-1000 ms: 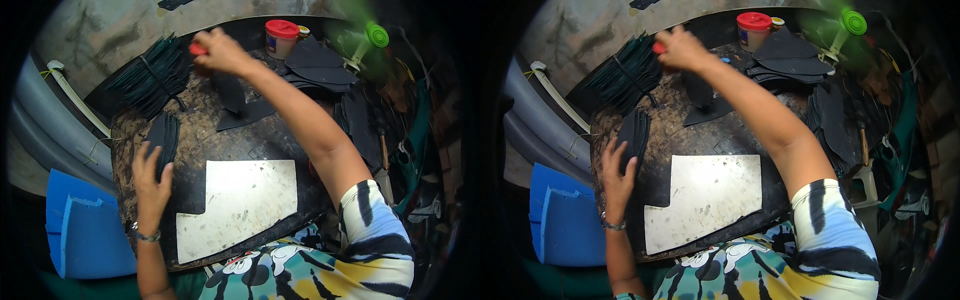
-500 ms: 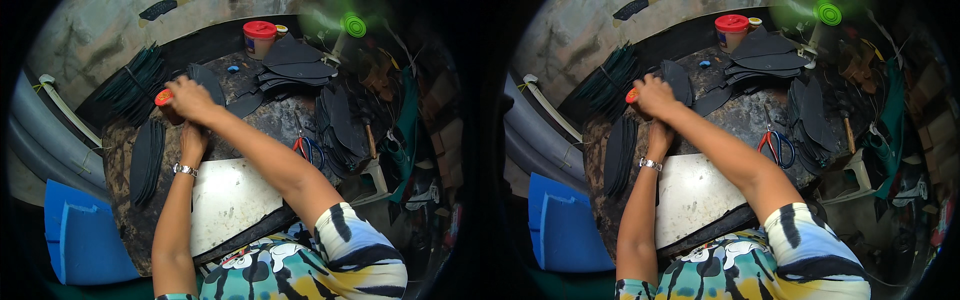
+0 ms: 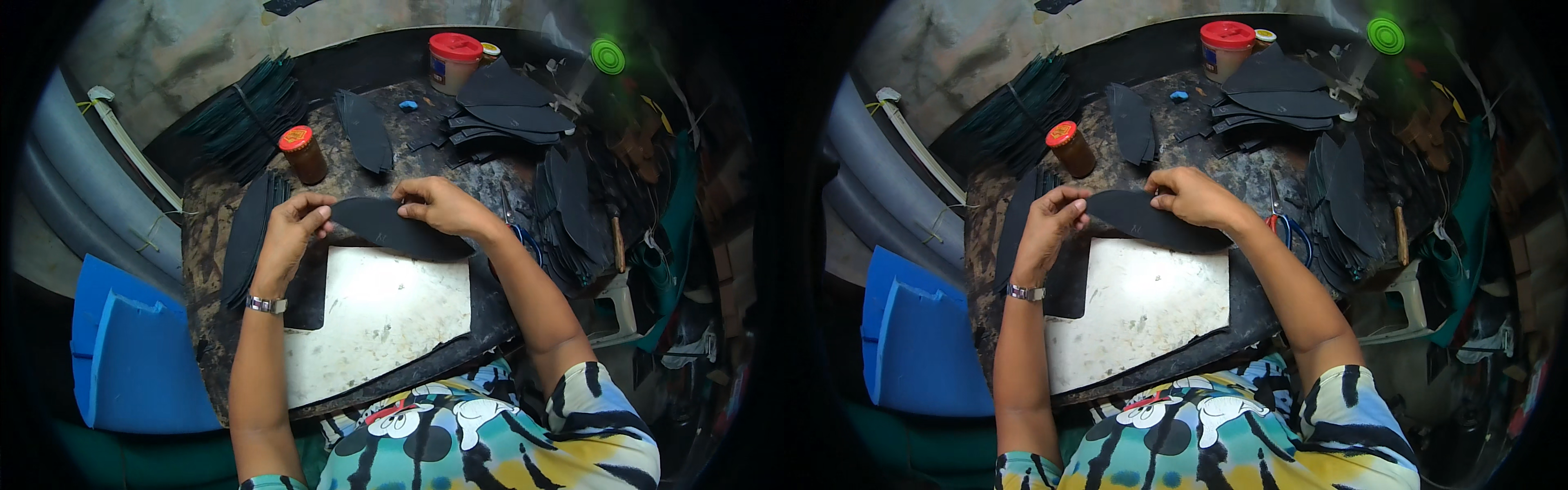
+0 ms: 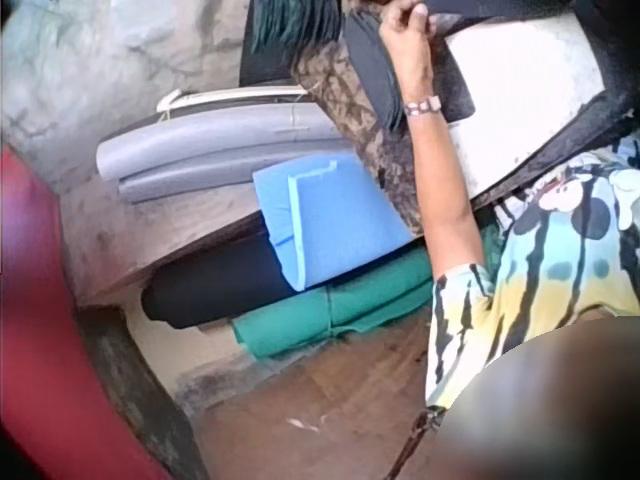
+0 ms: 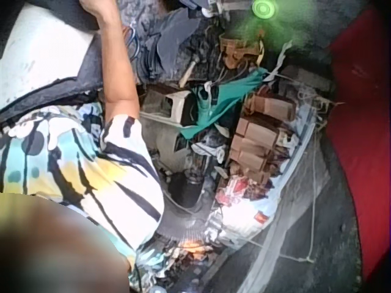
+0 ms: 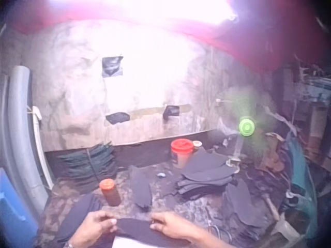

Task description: The person gathers black fan blade pieces from a workbench, aligns them in stacks, and applies adhesive from a small jar to the edges of each blade. The person then presses the blades together to form assembled units.

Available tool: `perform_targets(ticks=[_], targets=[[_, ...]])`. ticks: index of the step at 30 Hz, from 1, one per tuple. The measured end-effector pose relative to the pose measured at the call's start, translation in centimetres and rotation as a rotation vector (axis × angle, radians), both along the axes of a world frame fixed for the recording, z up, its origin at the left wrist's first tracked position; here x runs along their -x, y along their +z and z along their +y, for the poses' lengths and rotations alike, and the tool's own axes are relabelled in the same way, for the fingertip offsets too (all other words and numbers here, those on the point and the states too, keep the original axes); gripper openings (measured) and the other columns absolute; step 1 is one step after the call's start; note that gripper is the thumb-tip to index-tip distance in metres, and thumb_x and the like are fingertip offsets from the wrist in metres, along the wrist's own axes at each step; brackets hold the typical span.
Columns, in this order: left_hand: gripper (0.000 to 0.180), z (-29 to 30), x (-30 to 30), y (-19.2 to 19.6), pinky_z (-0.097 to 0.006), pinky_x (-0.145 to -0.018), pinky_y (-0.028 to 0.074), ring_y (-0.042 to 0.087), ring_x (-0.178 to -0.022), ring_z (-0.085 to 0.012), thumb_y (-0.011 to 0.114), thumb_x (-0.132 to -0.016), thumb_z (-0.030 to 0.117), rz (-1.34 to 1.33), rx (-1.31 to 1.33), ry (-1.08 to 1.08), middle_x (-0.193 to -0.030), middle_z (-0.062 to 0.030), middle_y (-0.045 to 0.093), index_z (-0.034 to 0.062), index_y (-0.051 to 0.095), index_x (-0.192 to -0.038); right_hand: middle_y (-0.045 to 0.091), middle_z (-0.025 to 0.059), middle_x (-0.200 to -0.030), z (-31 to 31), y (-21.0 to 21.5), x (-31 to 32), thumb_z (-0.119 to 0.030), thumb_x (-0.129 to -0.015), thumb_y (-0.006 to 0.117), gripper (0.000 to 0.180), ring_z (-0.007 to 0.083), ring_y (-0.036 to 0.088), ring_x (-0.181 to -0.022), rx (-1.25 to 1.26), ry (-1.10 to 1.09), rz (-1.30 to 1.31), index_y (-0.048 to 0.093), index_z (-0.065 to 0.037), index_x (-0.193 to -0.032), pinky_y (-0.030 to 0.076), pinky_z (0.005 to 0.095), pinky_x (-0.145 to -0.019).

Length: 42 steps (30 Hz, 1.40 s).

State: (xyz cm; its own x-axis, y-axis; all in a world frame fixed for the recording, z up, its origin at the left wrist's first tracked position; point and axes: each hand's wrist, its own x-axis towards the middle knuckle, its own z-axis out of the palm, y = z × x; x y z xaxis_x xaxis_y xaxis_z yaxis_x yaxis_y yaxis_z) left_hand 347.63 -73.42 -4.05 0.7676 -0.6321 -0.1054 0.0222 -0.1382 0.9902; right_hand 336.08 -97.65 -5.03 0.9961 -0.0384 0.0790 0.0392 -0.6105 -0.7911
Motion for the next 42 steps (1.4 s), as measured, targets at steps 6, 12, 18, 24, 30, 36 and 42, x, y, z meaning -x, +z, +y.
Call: perform_targets(ticks=[6,12,18,24,30,36,42], targets=[[0.043,1.9,2.4,-0.1,-0.027,-0.081,0.052,0.063,-0.096,-0.0128,0.057,-0.098,0.019,0.019,-0.046,0.112,-0.108,-0.0067,0.063,-0.002,0.05,-0.134,0.065,0.0028,-0.086,-3.0,-0.4,-7.4,-0.009,-0.086,0.07,0.021,0.0096,0.059,-0.076,-0.582,-0.519,-0.241,0.065,0.003,-0.102,0.048,0.0245,-0.072],[0.054,2.0,6.4,-2.7,-0.039,-0.112,0.035,0.043,-0.135,-0.0333,0.059,-0.097,0.022,-0.191,-0.236,-0.086,-0.142,-0.0259,0.046,-0.0056,0.044,-0.14,0.067,0.0164,-0.104,-3.6,-3.7,-18.3,-0.02,-0.077,0.081,0.055,0.0245,0.066,-0.092,-0.083,-0.721,-0.041,0.059,0.006,-0.12,0.051,0.0308,-0.083],[0.053,2.7,5.9,-3.3,-0.037,-0.106,0.041,0.05,-0.129,-0.033,0.06,-0.095,0.026,-0.143,-0.202,-0.091,-0.139,-0.0228,0.051,-0.0015,0.049,-0.138,0.052,0.0306,-0.134,-4.4,-3.8,-21.0,-0.027,-0.066,0.087,0.086,0.041,0.057,-0.119,-0.122,-0.58,0.328,0.048,0.012,-0.133,0.047,0.041,-0.099],[0.05,2.8,6.1,-3.7,-0.036,-0.108,0.039,0.049,-0.131,-0.0315,0.06,-0.095,0.022,-0.123,-0.177,-0.061,-0.141,-0.0218,0.05,-0.0011,0.049,-0.138,0.056,0.0278,-0.129,-3.4,-4.1,-23.0,-0.021,-0.063,0.086,0.079,0.0375,0.061,-0.112,-0.169,-0.684,0.394,0.053,0.013,-0.127,0.049,0.0434,-0.095],[0.052,2.8,6.2,-3.8,-0.038,-0.113,0.032,0.042,-0.136,-0.0314,0.059,-0.097,0.02,-0.113,-0.14,-0.097,-0.144,-0.023,0.046,-0.0047,0.045,-0.14,0.047,0.031,-0.139,-0.6,-1.5,-18.7,-0.023,-0.073,0.074,0.098,0.0368,0.051,-0.129,0.007,-0.572,0.304,0.019,0.007,-0.148,0.041,0.0384,-0.108],[0.054,2.3,6.6,-3.4,-0.038,-0.115,0.028,0.037,-0.139,-0.0295,0.058,-0.097,0.02,-0.021,-0.109,-0.078,-0.147,-0.0225,0.042,-0.0038,0.042,-0.142,0.057,0.026,-0.123,3.0,-0.7,-10.0,-0.019,-0.074,0.074,0.069,0.0407,0.055,-0.117,0.488,-0.474,0.134,0.041,0.006,-0.131,0.048,0.0429,-0.098],[0.069,0.7,6.6,-2.9,-0.035,-0.106,0.039,0.04,-0.136,-0.0242,0.055,-0.1,0.037,0.362,0.177,0.055,-0.148,-0.0172,0.038,-0.0032,0.026,-0.148,0.061,0.0297,-0.112,2.5,-1.0,-7.2,-0.026,-0.067,0.082,0.086,0.0383,0.063,-0.102,-0.227,-0.347,0.178,0.037,0.011,-0.129,0.051,0.0401,-0.089]])
